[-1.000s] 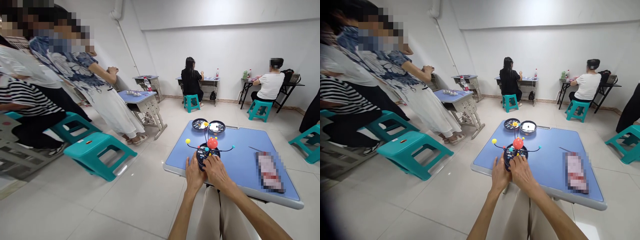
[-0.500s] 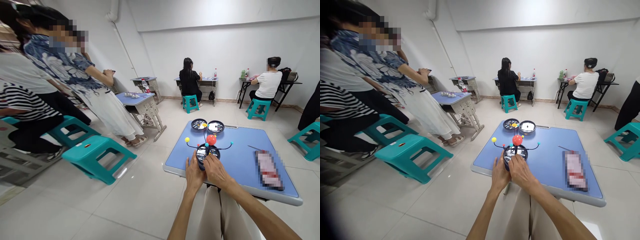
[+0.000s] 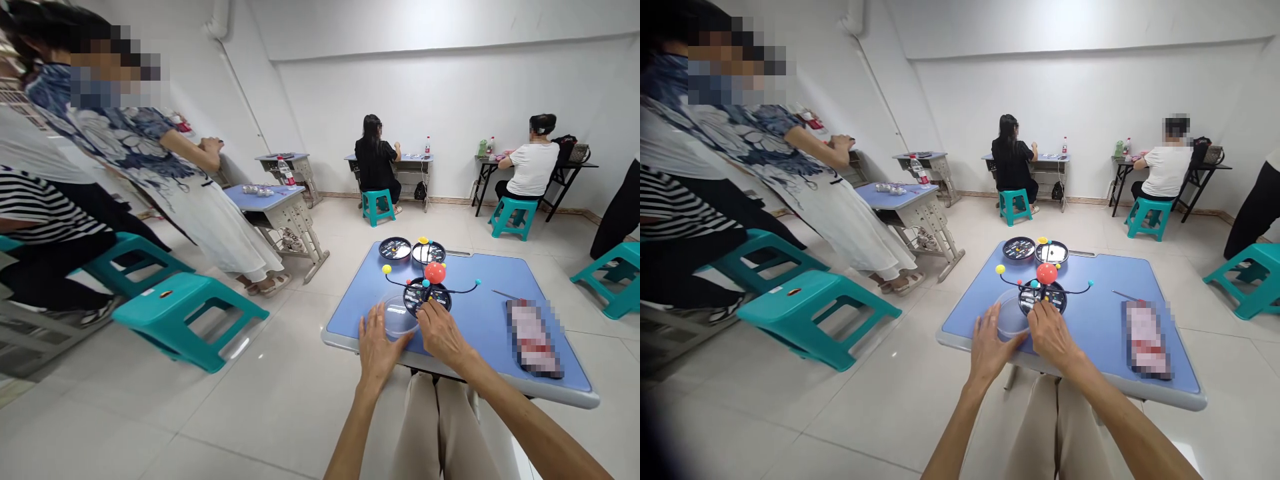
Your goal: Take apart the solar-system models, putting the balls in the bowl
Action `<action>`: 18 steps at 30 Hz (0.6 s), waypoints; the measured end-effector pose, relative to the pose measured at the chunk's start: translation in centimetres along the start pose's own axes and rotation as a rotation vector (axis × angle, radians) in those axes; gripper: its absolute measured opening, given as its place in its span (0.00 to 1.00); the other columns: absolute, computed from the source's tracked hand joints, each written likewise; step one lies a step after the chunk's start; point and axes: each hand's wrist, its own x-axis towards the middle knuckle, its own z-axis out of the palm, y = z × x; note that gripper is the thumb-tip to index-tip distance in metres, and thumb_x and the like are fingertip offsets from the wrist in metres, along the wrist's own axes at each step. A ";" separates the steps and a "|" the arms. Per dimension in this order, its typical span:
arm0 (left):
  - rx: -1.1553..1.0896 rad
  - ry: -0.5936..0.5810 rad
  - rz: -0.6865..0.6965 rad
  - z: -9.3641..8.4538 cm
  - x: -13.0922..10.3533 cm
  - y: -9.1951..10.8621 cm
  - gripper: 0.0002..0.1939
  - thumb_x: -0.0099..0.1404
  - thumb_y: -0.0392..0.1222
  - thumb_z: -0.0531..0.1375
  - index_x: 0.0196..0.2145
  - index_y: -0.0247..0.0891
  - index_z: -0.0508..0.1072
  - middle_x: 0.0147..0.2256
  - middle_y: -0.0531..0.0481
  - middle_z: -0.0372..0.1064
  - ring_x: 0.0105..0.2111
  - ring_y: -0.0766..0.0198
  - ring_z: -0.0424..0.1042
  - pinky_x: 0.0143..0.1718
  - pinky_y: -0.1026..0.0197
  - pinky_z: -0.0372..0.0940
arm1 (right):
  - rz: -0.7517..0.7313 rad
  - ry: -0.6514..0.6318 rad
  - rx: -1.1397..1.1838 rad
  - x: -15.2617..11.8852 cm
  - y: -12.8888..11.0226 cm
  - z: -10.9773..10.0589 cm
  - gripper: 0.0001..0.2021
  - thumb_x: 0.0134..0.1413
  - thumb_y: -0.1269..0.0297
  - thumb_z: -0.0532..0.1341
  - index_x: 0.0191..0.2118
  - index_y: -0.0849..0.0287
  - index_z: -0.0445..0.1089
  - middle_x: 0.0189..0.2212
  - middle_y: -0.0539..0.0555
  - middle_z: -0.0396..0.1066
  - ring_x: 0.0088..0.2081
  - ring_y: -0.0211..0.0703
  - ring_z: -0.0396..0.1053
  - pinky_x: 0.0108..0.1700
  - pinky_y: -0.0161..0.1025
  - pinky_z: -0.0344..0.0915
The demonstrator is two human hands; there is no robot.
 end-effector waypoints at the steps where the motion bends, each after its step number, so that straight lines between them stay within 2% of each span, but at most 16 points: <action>1: 0.014 0.014 -0.006 -0.1 0.1 -0.4 0.45 0.57 0.58 0.63 0.65 0.38 0.52 0.63 0.37 0.58 0.65 0.48 0.54 0.66 0.39 0.45 | 0.008 -0.003 -0.013 -0.1 0.3 0.0 0.12 0.58 0.81 0.50 0.31 0.60 0.66 0.30 0.56 0.64 0.35 0.47 0.58 0.39 0.42 0.57; 8: 0.030 0.067 -0.050 -1.4 0.4 -2.7 0.46 0.56 0.60 0.63 0.65 0.38 0.52 0.62 0.36 0.60 0.64 0.47 0.56 0.66 0.39 0.47 | 0.049 -0.010 -0.052 -0.7 1.7 0.7 0.12 0.58 0.80 0.51 0.29 0.60 0.66 0.29 0.56 0.64 0.34 0.47 0.57 0.37 0.41 0.56; 13: -0.016 0.020 -0.062 -2.3 -0.6 -2.7 0.47 0.54 0.60 0.65 0.65 0.39 0.52 0.64 0.37 0.57 0.65 0.47 0.54 0.66 0.39 0.49 | 0.035 -0.021 -0.060 -1.0 2.2 1.9 0.13 0.56 0.83 0.50 0.29 0.60 0.66 0.28 0.56 0.64 0.34 0.47 0.57 0.38 0.41 0.56; 18: -0.066 -0.034 -0.036 -3.6 -2.3 -2.7 0.47 0.56 0.58 0.65 0.66 0.44 0.50 0.65 0.41 0.55 0.66 0.47 0.53 0.64 0.39 0.54 | -0.007 -0.019 -0.064 -0.9 2.5 3.0 0.14 0.51 0.85 0.51 0.30 0.62 0.67 0.29 0.58 0.67 0.35 0.48 0.59 0.39 0.41 0.57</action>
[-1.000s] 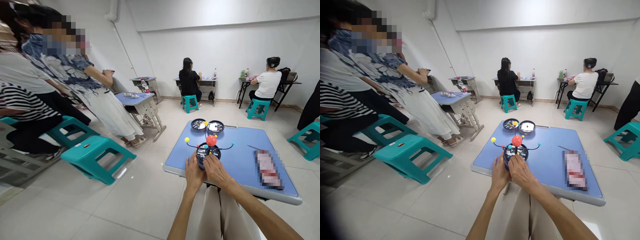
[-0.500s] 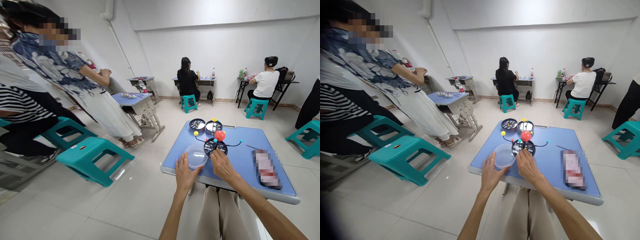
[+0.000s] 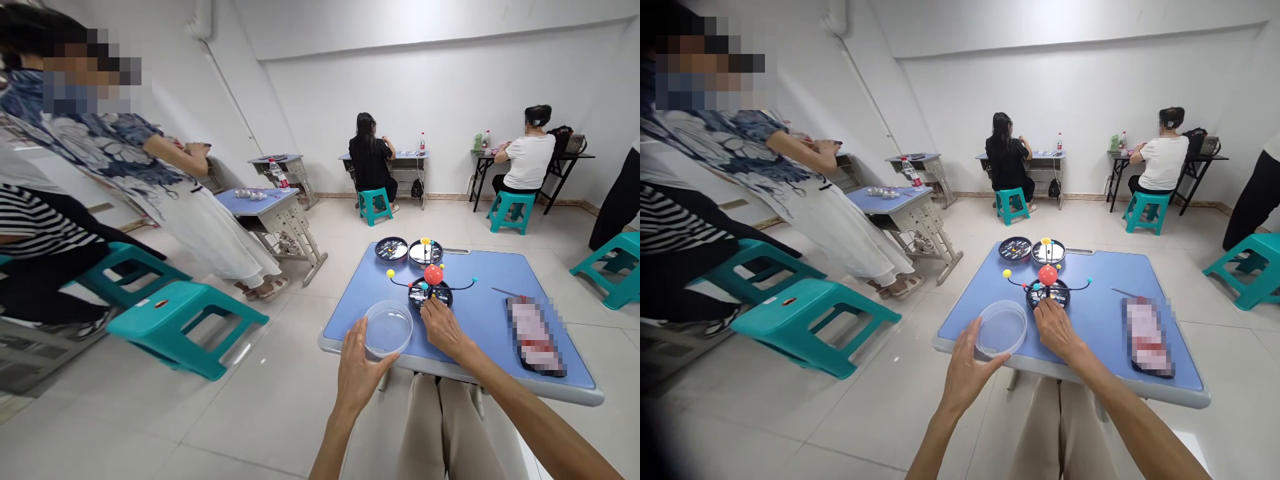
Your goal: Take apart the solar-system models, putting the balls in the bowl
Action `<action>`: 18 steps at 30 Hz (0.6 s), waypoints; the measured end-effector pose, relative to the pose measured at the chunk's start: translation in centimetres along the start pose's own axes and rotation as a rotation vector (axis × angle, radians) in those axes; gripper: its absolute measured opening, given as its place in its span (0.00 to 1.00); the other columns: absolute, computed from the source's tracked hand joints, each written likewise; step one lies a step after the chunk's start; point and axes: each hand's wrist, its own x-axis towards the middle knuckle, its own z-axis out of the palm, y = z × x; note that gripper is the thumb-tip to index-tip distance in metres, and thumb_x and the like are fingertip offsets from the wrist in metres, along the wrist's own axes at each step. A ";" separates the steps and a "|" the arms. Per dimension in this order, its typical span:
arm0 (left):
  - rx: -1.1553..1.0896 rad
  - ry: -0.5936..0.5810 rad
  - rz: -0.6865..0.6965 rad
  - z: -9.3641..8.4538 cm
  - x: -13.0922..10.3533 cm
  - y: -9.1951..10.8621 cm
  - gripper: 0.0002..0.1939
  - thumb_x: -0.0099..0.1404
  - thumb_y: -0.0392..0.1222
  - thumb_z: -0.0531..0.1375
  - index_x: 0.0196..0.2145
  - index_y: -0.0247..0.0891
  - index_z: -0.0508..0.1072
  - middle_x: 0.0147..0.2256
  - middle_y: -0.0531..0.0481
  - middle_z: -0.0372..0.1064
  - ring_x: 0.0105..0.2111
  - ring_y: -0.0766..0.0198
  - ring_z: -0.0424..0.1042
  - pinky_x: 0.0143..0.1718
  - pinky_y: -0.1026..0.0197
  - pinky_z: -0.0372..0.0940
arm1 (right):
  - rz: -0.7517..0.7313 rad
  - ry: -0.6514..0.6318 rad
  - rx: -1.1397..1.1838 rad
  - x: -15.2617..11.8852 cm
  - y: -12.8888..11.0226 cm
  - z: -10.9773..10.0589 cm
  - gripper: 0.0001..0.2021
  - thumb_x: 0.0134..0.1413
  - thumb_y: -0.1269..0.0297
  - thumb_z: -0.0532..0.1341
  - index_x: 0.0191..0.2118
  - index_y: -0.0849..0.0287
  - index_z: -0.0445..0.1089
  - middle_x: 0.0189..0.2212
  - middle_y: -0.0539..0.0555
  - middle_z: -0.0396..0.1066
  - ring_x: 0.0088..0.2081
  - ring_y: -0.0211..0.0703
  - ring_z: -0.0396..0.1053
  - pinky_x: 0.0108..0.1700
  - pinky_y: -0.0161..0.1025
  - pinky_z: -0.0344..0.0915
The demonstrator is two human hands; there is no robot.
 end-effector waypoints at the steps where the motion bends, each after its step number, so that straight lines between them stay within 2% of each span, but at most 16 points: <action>1: -0.001 -0.009 0.014 -0.2 -0.2 -0.1 0.47 0.56 0.58 0.65 0.66 0.45 0.50 0.65 0.41 0.55 0.66 0.48 0.53 0.64 0.39 0.54 | -0.004 -0.004 -0.001 0.0 0.0 0.2 0.14 0.51 0.85 0.51 0.30 0.62 0.68 0.30 0.58 0.67 0.35 0.48 0.59 0.39 0.41 0.57; 6: 0.017 -0.003 0.040 -0.5 -0.5 -0.8 0.46 0.56 0.59 0.65 0.66 0.45 0.51 0.65 0.41 0.55 0.66 0.47 0.53 0.64 0.37 0.53 | 0.004 -0.064 0.005 0.2 0.3 0.7 0.12 0.55 0.83 0.53 0.30 0.62 0.69 0.30 0.57 0.68 0.35 0.47 0.61 0.40 0.41 0.58; 13: 0.052 0.048 0.008 0.4 0.6 -1.2 0.45 0.56 0.61 0.63 0.65 0.39 0.55 0.65 0.37 0.55 0.66 0.46 0.52 0.66 0.37 0.49 | 0.110 -0.151 0.000 0.0 0.7 0.7 0.09 0.60 0.77 0.55 0.33 0.61 0.71 0.33 0.58 0.69 0.38 0.48 0.62 0.38 0.42 0.56; 18: 0.090 0.097 -0.043 1.0 1.5 -1.3 0.44 0.57 0.62 0.62 0.64 0.37 0.56 0.64 0.34 0.56 0.66 0.45 0.52 0.64 0.38 0.53 | 0.203 -0.193 -0.014 -0.2 0.7 0.4 0.07 0.60 0.75 0.57 0.34 0.61 0.72 0.33 0.58 0.69 0.38 0.47 0.63 0.39 0.42 0.57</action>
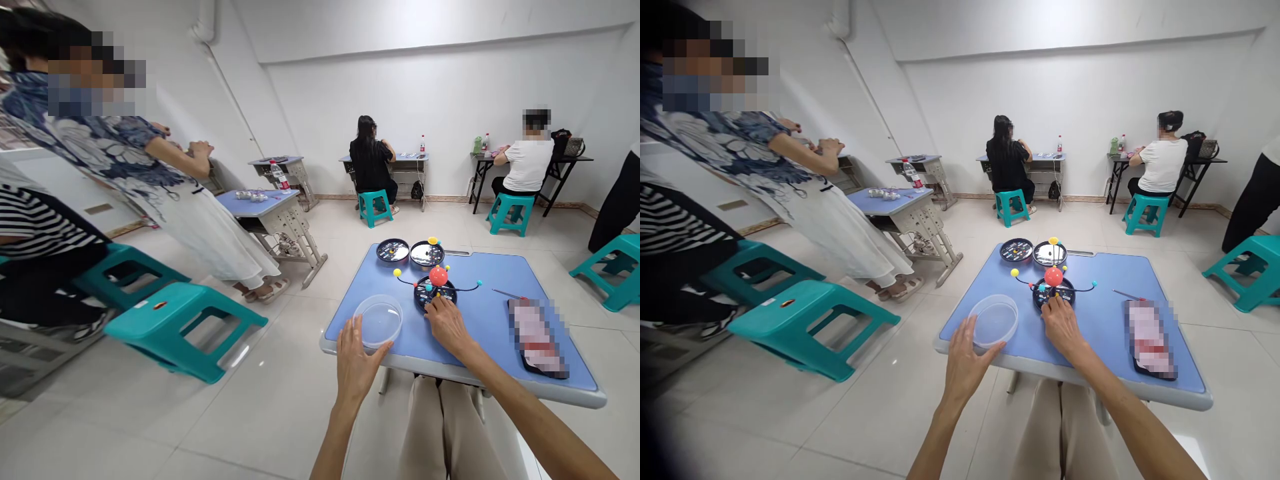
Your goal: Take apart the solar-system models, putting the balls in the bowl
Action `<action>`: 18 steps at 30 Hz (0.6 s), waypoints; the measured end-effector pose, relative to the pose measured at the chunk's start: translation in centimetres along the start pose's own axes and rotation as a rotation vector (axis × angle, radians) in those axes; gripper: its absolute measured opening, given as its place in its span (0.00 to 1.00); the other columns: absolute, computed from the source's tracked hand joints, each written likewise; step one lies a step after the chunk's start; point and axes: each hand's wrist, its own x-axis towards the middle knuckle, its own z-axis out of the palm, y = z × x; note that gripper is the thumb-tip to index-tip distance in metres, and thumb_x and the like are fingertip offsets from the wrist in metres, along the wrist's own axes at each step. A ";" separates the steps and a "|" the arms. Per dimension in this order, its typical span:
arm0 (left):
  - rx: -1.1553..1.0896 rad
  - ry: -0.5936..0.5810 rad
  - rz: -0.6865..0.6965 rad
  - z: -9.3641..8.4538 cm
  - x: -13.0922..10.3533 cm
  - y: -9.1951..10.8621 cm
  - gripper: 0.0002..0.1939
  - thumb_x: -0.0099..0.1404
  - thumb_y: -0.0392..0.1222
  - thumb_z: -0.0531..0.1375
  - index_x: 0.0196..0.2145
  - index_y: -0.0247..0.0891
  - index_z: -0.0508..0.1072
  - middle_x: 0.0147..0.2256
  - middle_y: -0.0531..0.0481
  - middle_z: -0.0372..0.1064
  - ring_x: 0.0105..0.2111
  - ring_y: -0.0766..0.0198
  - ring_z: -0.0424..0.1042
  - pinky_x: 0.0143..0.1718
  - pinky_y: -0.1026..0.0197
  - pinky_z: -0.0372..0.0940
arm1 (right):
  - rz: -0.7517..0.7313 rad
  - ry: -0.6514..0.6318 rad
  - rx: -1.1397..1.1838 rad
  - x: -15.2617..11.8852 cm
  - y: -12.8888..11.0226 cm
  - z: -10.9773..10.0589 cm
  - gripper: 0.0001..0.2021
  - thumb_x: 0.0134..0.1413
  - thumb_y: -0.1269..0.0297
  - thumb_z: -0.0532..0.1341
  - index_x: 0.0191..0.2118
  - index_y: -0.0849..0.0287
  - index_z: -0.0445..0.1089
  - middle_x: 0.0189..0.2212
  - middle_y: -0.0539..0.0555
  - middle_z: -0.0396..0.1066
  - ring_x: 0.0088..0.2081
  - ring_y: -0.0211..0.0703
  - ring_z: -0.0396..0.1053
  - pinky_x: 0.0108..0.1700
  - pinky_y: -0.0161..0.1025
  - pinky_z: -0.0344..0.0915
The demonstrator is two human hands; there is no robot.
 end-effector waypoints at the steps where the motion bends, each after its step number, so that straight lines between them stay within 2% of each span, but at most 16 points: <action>1: 0.013 0.010 -0.005 0.1 0.2 0.0 0.44 0.57 0.62 0.62 0.64 0.36 0.56 0.64 0.34 0.56 0.66 0.44 0.53 0.63 0.38 0.53 | 0.017 -0.004 -0.004 0.0 0.0 0.0 0.07 0.60 0.75 0.57 0.34 0.62 0.72 0.33 0.58 0.69 0.38 0.47 0.63 0.40 0.42 0.57; 10: 0.147 0.087 0.029 1.3 2.1 0.2 0.42 0.60 0.66 0.57 0.62 0.32 0.60 0.62 0.27 0.56 0.63 0.41 0.55 0.61 0.37 0.53 | 0.101 -0.085 -0.009 0.3 -0.8 -0.9 0.07 0.59 0.73 0.58 0.33 0.60 0.72 0.35 0.59 0.72 0.39 0.49 0.66 0.42 0.43 0.58; 15: 0.180 0.113 0.045 1.6 2.7 0.2 0.42 0.60 0.68 0.55 0.61 0.34 0.61 0.61 0.28 0.59 0.63 0.41 0.57 0.59 0.38 0.54 | 0.132 -0.130 -0.011 0.4 -1.5 -1.3 0.08 0.60 0.73 0.57 0.34 0.61 0.73 0.36 0.60 0.72 0.40 0.50 0.67 0.42 0.44 0.59; 18: 0.202 0.108 0.052 1.6 2.7 0.3 0.44 0.59 0.69 0.55 0.61 0.31 0.62 0.60 0.27 0.59 0.62 0.40 0.58 0.59 0.38 0.55 | 0.161 -0.122 -0.013 0.1 -1.9 -1.2 0.08 0.60 0.73 0.57 0.34 0.61 0.73 0.36 0.60 0.72 0.40 0.51 0.68 0.42 0.44 0.59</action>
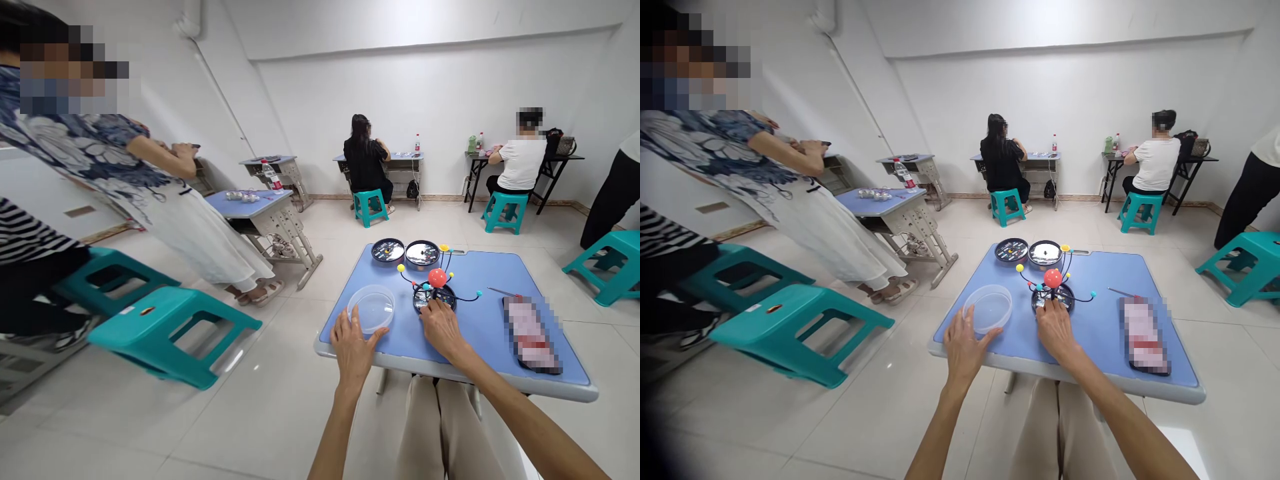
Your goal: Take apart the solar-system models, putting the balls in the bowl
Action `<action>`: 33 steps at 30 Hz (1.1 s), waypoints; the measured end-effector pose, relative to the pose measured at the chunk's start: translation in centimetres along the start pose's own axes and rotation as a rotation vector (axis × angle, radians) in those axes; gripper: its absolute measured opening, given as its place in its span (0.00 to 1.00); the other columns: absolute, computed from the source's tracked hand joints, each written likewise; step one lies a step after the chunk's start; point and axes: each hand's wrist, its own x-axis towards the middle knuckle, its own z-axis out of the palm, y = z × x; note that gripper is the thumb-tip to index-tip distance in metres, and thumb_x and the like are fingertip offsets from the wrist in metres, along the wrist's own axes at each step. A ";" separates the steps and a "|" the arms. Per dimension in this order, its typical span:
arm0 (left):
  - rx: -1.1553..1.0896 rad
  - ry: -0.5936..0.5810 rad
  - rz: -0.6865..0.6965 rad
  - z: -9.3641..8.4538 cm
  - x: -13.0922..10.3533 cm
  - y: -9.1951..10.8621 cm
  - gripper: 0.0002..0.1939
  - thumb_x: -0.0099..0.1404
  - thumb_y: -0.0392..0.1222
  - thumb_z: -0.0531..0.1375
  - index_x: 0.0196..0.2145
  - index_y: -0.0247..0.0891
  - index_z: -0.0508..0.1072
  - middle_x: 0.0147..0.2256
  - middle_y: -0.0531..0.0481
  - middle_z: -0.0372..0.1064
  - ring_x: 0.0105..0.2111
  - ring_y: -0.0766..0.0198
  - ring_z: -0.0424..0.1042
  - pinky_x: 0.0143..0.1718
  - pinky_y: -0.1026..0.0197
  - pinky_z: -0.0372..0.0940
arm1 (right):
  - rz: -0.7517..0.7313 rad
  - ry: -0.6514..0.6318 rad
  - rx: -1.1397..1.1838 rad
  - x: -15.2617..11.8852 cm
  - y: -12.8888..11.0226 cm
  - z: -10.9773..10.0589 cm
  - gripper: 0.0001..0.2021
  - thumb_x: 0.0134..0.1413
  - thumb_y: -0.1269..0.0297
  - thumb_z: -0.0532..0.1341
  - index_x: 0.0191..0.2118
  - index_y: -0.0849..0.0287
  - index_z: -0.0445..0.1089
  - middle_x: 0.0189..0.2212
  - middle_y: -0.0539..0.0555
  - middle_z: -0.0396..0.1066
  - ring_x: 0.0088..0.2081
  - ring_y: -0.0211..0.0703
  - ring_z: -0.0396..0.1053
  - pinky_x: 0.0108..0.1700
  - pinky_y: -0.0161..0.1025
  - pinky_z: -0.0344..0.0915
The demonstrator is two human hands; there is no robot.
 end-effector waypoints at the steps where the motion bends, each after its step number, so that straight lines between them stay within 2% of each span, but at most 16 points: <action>1: 0.008 -0.004 0.000 -0.1 0.0 0.1 0.45 0.59 0.69 0.56 0.61 0.30 0.61 0.60 0.27 0.59 0.61 0.39 0.58 0.58 0.38 0.55 | 0.013 0.008 -0.001 -0.1 -0.1 0.1 0.08 0.60 0.73 0.57 0.33 0.61 0.73 0.35 0.60 0.72 0.39 0.51 0.68 0.42 0.45 0.59; 9: 0.065 -0.003 -0.040 -0.1 0.9 0.9 0.45 0.59 0.67 0.57 0.62 0.30 0.60 0.61 0.27 0.59 0.60 0.39 0.59 0.58 0.40 0.55 | 0.076 0.009 0.005 0.0 -0.6 0.4 0.09 0.61 0.74 0.55 0.35 0.62 0.73 0.35 0.63 0.71 0.38 0.51 0.67 0.42 0.46 0.60; 18: 0.116 -0.060 -0.059 0.2 2.2 1.3 0.45 0.58 0.66 0.58 0.62 0.28 0.60 0.61 0.26 0.58 0.59 0.39 0.60 0.57 0.40 0.56 | 0.135 -0.075 -0.012 1.2 -2.1 -0.2 0.08 0.60 0.74 0.56 0.38 0.64 0.73 0.37 0.64 0.72 0.40 0.52 0.69 0.42 0.44 0.62; 25: 0.123 -0.050 -0.071 -0.2 2.3 1.8 0.48 0.58 0.67 0.58 0.63 0.27 0.58 0.61 0.25 0.58 0.59 0.39 0.61 0.57 0.41 0.56 | 0.114 -0.104 -0.068 1.1 -2.0 -1.5 0.12 0.55 0.80 0.55 0.39 0.65 0.74 0.39 0.66 0.73 0.41 0.53 0.70 0.40 0.44 0.63; 33: 0.112 -0.037 -0.100 0.2 2.8 1.9 0.47 0.59 0.68 0.56 0.64 0.28 0.57 0.60 0.26 0.60 0.58 0.39 0.62 0.56 0.40 0.57 | 0.058 -0.099 -0.057 1.4 -2.1 -0.9 0.13 0.56 0.82 0.55 0.37 0.65 0.75 0.37 0.67 0.73 0.40 0.53 0.71 0.42 0.45 0.61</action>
